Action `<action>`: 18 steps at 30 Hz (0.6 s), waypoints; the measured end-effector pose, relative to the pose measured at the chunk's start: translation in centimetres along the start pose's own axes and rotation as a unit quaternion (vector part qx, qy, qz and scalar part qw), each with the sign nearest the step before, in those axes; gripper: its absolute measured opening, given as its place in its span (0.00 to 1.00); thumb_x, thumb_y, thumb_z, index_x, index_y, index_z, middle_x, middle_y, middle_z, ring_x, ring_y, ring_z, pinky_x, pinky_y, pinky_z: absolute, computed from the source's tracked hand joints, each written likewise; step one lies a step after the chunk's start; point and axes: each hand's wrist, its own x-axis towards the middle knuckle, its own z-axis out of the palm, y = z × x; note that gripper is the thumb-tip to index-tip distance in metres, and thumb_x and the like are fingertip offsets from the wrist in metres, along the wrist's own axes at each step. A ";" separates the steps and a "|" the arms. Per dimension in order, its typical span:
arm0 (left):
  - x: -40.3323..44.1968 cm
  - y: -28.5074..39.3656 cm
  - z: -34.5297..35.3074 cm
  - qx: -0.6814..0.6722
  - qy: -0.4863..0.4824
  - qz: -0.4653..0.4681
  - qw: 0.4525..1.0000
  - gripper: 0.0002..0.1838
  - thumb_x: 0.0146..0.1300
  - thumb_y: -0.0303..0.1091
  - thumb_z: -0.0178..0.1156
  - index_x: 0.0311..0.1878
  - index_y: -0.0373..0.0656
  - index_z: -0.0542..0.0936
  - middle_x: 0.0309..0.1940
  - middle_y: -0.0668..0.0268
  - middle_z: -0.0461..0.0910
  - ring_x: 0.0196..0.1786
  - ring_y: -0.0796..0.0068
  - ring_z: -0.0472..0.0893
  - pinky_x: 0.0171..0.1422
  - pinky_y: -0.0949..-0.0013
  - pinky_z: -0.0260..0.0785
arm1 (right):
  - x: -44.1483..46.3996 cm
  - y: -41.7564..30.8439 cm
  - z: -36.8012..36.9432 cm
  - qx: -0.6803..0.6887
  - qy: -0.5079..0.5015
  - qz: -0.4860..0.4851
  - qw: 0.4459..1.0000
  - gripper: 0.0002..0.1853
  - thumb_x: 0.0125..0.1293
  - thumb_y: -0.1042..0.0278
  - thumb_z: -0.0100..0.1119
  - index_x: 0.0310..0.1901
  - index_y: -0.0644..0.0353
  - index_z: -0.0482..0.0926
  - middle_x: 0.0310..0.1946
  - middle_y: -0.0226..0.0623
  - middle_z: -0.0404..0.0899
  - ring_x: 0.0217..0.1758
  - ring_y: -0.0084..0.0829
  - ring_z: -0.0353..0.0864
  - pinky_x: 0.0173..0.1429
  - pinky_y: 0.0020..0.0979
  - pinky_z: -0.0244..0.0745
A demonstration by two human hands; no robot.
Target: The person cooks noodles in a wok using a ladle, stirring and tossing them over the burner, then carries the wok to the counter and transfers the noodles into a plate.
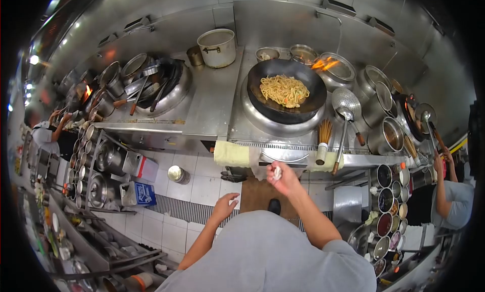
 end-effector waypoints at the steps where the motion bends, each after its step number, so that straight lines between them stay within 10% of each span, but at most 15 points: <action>1: -0.4 -0.1 -0.1 -0.004 -0.003 -0.009 1.000 0.16 0.61 0.31 0.60 0.53 0.43 0.80 0.48 0.56 0.81 0.50 0.59 0.81 0.55 0.62 0.72 | -0.4 0.7 0.5 -0.028 0.021 0.002 0.999 0.04 0.70 0.69 0.49 0.42 0.57 0.71 0.35 0.37 0.75 0.34 0.31 0.76 0.36 0.31 0.74; 8: -2.5 -2.1 -0.5 -0.018 0.009 -0.035 0.999 0.16 0.61 0.31 0.61 0.53 0.43 0.79 0.47 0.56 0.81 0.49 0.60 0.81 0.53 0.64 0.74 | -0.4 4.9 0.5 -0.150 0.028 0.087 0.984 0.19 0.71 0.74 0.48 0.62 0.57 0.63 0.47 0.39 0.76 0.47 0.30 0.81 0.42 0.26 0.80; 13: -3.3 -1.8 -1.1 -0.029 0.033 -0.042 0.998 0.16 0.61 0.30 0.60 0.53 0.44 0.79 0.47 0.57 0.81 0.48 0.61 0.82 0.51 0.65 0.75 | 0.8 6.4 -1.9 -0.186 0.043 0.128 0.973 0.14 0.75 0.60 0.49 0.53 0.59 0.71 0.20 0.23 0.64 0.14 0.16 0.54 0.14 0.22 0.48; 18: -3.8 -2.6 -0.9 -0.020 0.043 -0.038 0.998 0.16 0.63 0.32 0.61 0.54 0.46 0.80 0.47 0.59 0.82 0.48 0.66 0.82 0.48 0.67 0.73 | 1.8 6.9 -4.3 -0.161 0.087 0.143 0.973 0.07 0.71 0.64 0.52 0.43 0.58 0.71 0.20 0.25 0.63 0.15 0.19 0.58 0.18 0.25 0.57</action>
